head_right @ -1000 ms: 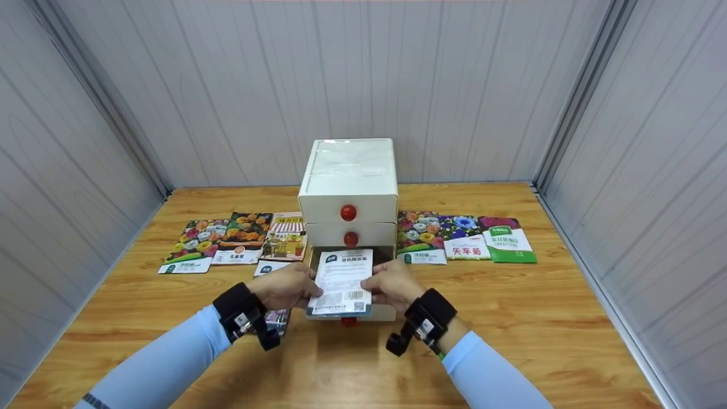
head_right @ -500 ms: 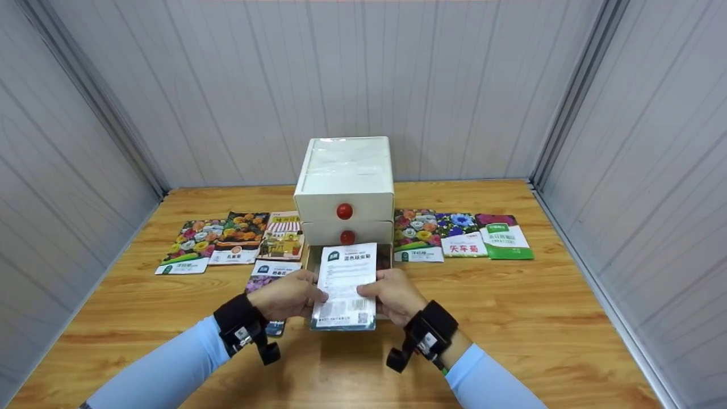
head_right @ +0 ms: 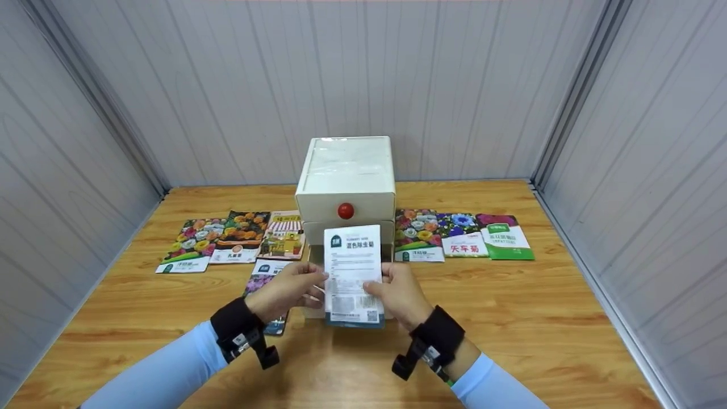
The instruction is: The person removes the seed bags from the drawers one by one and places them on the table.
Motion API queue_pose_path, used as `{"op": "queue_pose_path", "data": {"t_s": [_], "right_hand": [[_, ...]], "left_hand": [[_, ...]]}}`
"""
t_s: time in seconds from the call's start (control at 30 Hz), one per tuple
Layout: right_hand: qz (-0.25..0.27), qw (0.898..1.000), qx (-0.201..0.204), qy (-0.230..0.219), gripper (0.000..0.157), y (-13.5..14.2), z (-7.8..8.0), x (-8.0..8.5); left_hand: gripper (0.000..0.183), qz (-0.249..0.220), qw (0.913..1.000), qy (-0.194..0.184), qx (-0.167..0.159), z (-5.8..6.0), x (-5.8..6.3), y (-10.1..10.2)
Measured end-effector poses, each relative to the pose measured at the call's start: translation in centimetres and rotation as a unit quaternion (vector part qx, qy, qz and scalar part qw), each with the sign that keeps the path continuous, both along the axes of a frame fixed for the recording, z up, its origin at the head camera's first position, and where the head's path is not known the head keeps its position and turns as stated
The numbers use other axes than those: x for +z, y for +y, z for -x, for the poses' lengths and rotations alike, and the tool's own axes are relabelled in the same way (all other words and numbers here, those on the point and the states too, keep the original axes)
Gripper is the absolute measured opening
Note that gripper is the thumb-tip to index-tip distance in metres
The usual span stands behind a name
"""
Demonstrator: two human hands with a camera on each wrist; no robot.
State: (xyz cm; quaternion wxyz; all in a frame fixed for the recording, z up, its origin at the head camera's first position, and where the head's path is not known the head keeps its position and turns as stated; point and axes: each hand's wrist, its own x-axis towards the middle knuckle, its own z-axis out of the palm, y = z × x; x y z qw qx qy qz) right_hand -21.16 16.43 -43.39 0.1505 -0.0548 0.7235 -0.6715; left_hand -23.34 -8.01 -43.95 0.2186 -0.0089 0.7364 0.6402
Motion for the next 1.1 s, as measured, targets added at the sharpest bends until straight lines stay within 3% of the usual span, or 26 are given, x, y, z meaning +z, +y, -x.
{"op": "queue_pose_path", "data": {"t_s": [0.13,0.37,0.47,0.57,0.73,0.83,0.97,1.1], "right_hand": [[-0.067,0.993,-0.033,0.088,0.036,0.1,-0.8,0.7],[-0.139,0.969,-0.079,0.189,0.034,-0.3,-2.0,1.8],[-0.178,0.950,-0.094,0.239,0.031,-0.4,-2.2,2.0],[-0.223,0.910,-0.104,0.333,0.026,-0.4,-2.2,1.8],[-0.300,0.818,-0.095,0.481,0.032,-0.1,-2.0,0.8],[-0.332,0.782,-0.078,0.522,0.039,0.0,-1.9,0.2],[-0.362,0.737,-0.041,0.569,0.043,-0.2,-1.6,-0.5],[-0.381,0.683,-0.012,0.623,0.045,-0.4,-1.2,-1.2]], "left_hand": [[0.034,-0.005,0.9998,-0.002,0.018,-0.2,0.4,-0.3],[0.050,-0.091,0.9951,0.020,-0.033,-0.1,1.0,-0.6],[0.055,-0.123,0.9910,0.018,-0.050,0.0,1.3,-0.6],[0.065,-0.152,0.9861,0.006,-0.068,0.1,1.8,-0.6],[0.074,-0.188,0.9776,0.000,-0.095,0.1,2.6,-0.7],[0.071,-0.207,0.9723,0.004,-0.108,0.1,3.0,-0.7],[0.050,-0.227,0.9680,-0.002,-0.107,0.1,3.1,-0.5],[0.042,-0.221,0.9708,-0.006,-0.092,0.2,2.8,-0.4]]}}
